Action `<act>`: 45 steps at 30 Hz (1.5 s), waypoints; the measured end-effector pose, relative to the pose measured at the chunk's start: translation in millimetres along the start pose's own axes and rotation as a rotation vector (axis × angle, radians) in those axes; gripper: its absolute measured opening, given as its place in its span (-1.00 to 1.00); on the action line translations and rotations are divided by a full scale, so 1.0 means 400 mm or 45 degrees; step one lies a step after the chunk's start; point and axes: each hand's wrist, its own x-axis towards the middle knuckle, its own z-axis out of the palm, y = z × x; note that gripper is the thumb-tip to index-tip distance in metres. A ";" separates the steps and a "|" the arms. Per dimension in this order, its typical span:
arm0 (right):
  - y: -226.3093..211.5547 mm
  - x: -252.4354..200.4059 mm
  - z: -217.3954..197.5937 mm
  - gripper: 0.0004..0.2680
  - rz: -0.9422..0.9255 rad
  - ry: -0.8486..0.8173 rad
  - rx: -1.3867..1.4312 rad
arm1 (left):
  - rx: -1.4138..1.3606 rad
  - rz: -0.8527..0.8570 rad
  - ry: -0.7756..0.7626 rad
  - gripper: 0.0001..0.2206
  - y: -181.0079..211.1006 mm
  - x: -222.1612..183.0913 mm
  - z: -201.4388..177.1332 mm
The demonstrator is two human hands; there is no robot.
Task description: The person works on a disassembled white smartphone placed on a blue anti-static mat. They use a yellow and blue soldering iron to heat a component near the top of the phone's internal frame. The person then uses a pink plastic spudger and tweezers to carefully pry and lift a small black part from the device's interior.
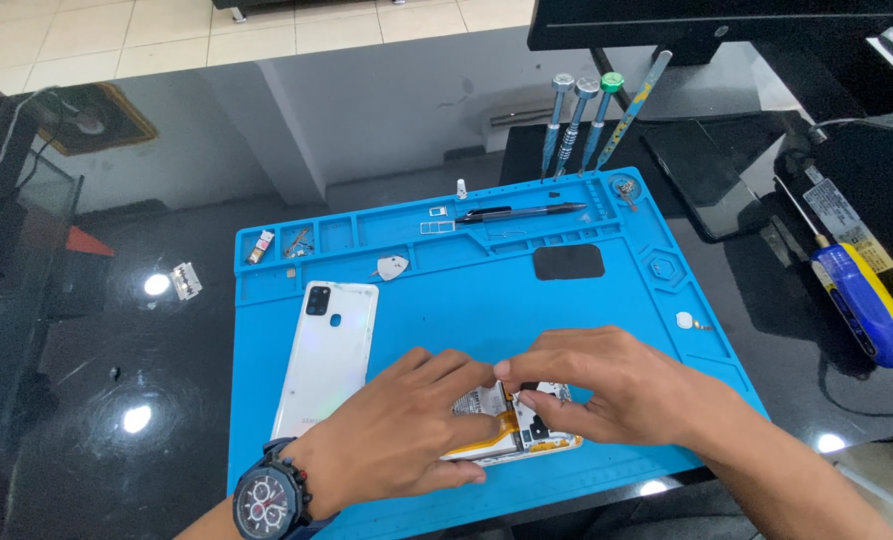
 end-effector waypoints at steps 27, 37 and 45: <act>-0.005 -0.008 0.000 -0.62 -0.015 0.038 -0.159 | -0.028 -0.046 -0.111 -0.62 0.008 0.017 0.010; -0.002 -0.021 0.013 -0.62 0.022 -0.018 -0.191 | -0.078 -0.059 -0.138 -0.63 -0.006 0.018 0.017; -0.021 -0.015 0.006 -0.61 -0.050 0.026 0.001 | -0.111 -0.030 -0.038 -0.64 -0.004 0.020 0.023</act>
